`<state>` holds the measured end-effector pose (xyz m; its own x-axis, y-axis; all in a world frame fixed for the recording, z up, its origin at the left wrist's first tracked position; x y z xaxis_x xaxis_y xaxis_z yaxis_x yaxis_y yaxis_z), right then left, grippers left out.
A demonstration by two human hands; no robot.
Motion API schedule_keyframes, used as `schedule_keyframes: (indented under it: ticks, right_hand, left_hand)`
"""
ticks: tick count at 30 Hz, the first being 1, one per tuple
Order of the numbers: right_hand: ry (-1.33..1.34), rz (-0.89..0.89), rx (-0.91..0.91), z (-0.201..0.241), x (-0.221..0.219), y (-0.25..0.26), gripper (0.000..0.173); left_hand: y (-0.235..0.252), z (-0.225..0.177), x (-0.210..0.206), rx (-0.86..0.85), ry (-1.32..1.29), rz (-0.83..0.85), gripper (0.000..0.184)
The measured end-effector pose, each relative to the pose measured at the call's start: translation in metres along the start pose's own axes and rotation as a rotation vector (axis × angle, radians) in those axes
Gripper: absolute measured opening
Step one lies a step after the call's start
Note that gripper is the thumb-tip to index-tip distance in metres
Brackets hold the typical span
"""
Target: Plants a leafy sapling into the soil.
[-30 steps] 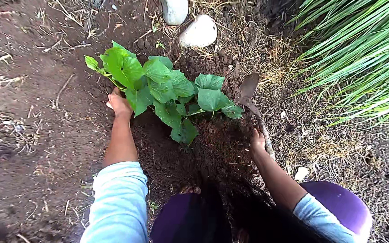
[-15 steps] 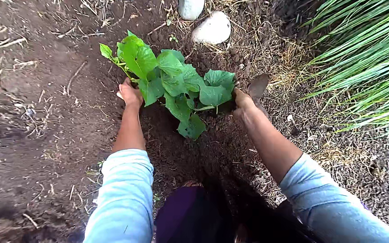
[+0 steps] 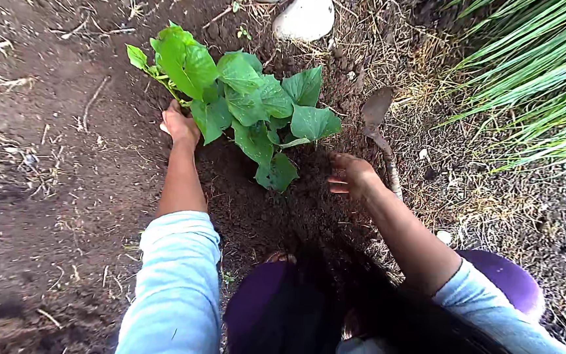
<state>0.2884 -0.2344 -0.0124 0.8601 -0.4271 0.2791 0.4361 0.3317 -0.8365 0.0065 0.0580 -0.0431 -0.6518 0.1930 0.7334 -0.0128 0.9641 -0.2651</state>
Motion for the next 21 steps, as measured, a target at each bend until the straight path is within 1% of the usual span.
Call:
schedule_keyframes:
  ticks: [1, 2, 4, 6, 7, 9, 11, 13, 14, 15, 16, 17, 18, 19, 21]
  right_hand:
    - [-0.033, -0.055, 0.014, -0.010, 0.019, 0.006, 0.043]
    - [-0.092, -0.138, 0.020, -0.029, 0.037, 0.015, 0.042]
    - [-0.263, -0.307, -0.025, -0.086, 0.059, 0.033, 0.044]
    - [-0.400, -0.371, -0.177, -0.130, 0.051, 0.041, 0.055]
    - [-0.442, -0.372, -0.243, -0.140, 0.037, 0.039, 0.060]
    - [-0.496, -0.328, -0.293, -0.130, -0.001, 0.020, 0.065]
    - [-0.458, -0.176, -0.265, -0.105, -0.035, -0.001, 0.066]
    - [-0.298, -0.019, -0.172, -0.083, -0.056, -0.014, 0.061]
    - [-0.183, 0.051, -0.103, -0.073, -0.060, -0.020, 0.054]
    - [-0.090, 0.133, -0.044, -0.061, -0.060, -0.027, 0.050]
    - [-0.046, 0.194, -0.009, -0.050, -0.055, -0.034, 0.050]
    - [-0.051, 0.208, 0.011, -0.045, -0.046, -0.039, 0.051]
    - [-0.070, 0.187, 0.004, -0.050, -0.036, -0.040, 0.051]
    - [-0.076, 0.153, -0.039, -0.063, -0.027, -0.037, 0.051]
    - [-0.066, 0.136, -0.220, -0.105, -0.015, -0.032, 0.053]
  left_hand:
    - [0.002, 0.001, 0.000, -0.006, 0.006, -0.003, 0.042]
    - [0.003, 0.001, -0.001, -0.013, 0.013, -0.004, 0.042]
    - [0.007, 0.006, -0.004, -0.025, 0.015, -0.015, 0.043]
    - [0.010, 0.008, -0.005, -0.028, 0.010, -0.022, 0.044]
    - [0.009, 0.007, -0.005, -0.024, 0.001, -0.023, 0.043]
    - [0.008, 0.006, -0.004, -0.013, -0.004, -0.027, 0.041]
    - [0.009, 0.008, -0.003, -0.011, 0.015, -0.031, 0.041]
    - [0.012, 0.010, -0.004, -0.014, 0.025, -0.033, 0.042]
    - [0.013, 0.010, -0.005, -0.017, 0.028, -0.038, 0.042]
    - [0.013, 0.010, -0.005, -0.018, 0.026, -0.041, 0.042]
    - [0.011, 0.008, -0.004, -0.018, 0.021, -0.035, 0.042]
    - [0.009, 0.006, -0.002, -0.018, 0.019, -0.020, 0.043]
    - [0.007, 0.006, 0.000, -0.020, 0.008, -0.005, 0.043]
    - [0.006, 0.006, 0.001, -0.023, -0.019, 0.014, 0.043]
    - [0.011, 0.009, 0.003, -0.035, -0.080, 0.041, 0.043]
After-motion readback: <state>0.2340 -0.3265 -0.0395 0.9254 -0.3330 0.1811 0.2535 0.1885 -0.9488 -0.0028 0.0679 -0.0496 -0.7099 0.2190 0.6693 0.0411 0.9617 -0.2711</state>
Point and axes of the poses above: each hand's wrist, its own y-axis towards the middle knuckle, its own x-axis out of the back of the hand, z = x × y, the point moved 4 cm from there along y, towards the middle knuckle, and after that the axes turned 7 degrees about -y, right-handed, at the moved point
